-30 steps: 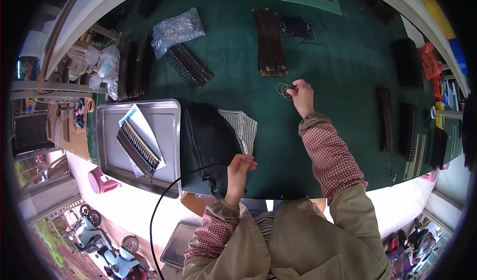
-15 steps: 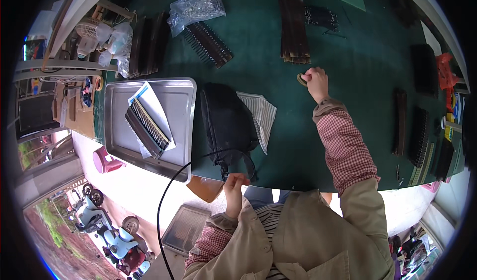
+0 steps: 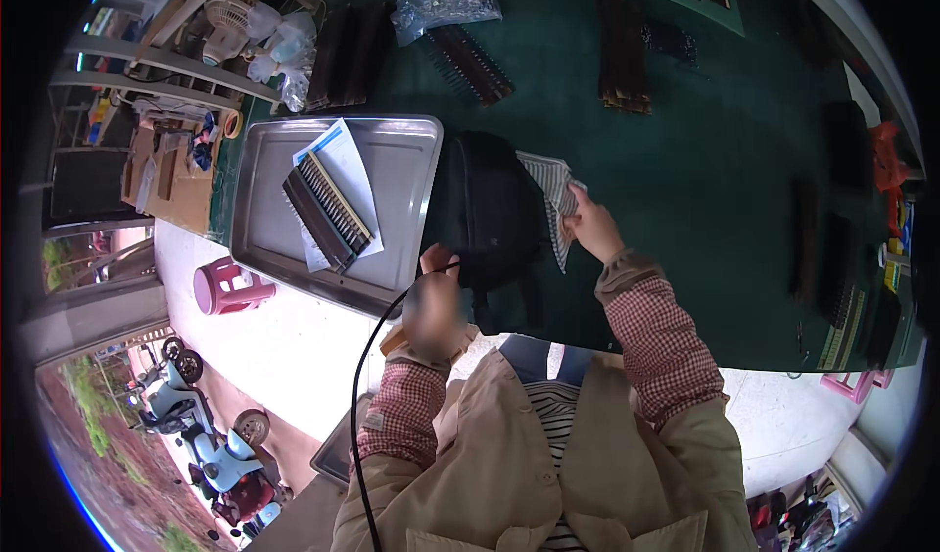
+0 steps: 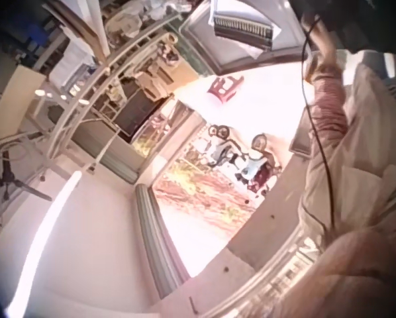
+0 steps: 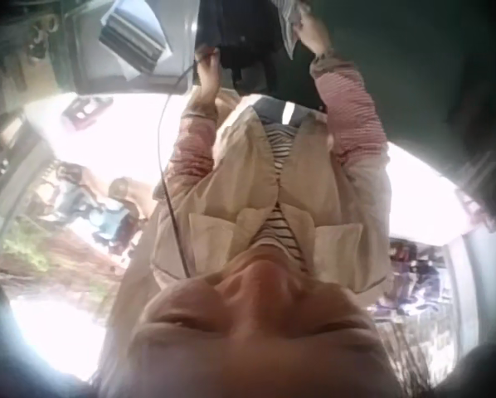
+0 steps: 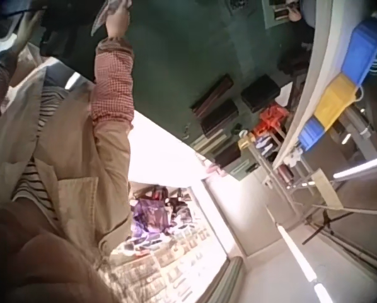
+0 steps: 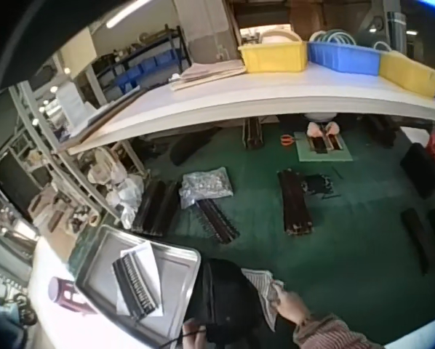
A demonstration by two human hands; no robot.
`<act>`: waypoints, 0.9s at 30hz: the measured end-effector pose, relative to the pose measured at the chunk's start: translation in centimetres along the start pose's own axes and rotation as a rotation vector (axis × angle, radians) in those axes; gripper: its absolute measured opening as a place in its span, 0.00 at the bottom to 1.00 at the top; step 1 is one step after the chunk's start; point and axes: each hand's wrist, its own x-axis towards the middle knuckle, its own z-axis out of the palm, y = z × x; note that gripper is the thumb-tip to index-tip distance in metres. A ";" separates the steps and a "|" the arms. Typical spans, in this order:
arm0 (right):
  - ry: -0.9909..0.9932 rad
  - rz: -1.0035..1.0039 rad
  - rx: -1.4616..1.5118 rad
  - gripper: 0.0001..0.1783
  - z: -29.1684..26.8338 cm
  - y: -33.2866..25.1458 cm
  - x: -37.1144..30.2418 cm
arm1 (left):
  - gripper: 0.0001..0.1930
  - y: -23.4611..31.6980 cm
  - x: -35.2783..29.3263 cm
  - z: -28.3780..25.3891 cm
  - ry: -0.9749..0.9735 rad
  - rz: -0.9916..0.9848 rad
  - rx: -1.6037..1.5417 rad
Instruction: The person sorts electronic components into plastic bags, then organizes the bagged components into storage boxes.
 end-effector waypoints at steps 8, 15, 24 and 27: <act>0.249 0.170 0.406 0.05 -4.7 1.6 -4.5 | 0.46 4.9 6.4 2.5 -0.207 -0.145 -0.062; 0.345 0.222 0.619 0.05 -9.8 2.5 -8.2 | 0.50 2.4 8.3 3.8 -0.199 -0.055 0.041; 0.519 0.322 0.437 0.09 -6.0 -0.2 -2.7 | 0.46 4.9 7.4 3.9 -0.265 -0.253 -0.069; 0.501 0.376 0.772 0.12 -4.6 0.8 -7.1 | 0.44 4.6 5.7 4.1 -0.339 -0.265 -0.124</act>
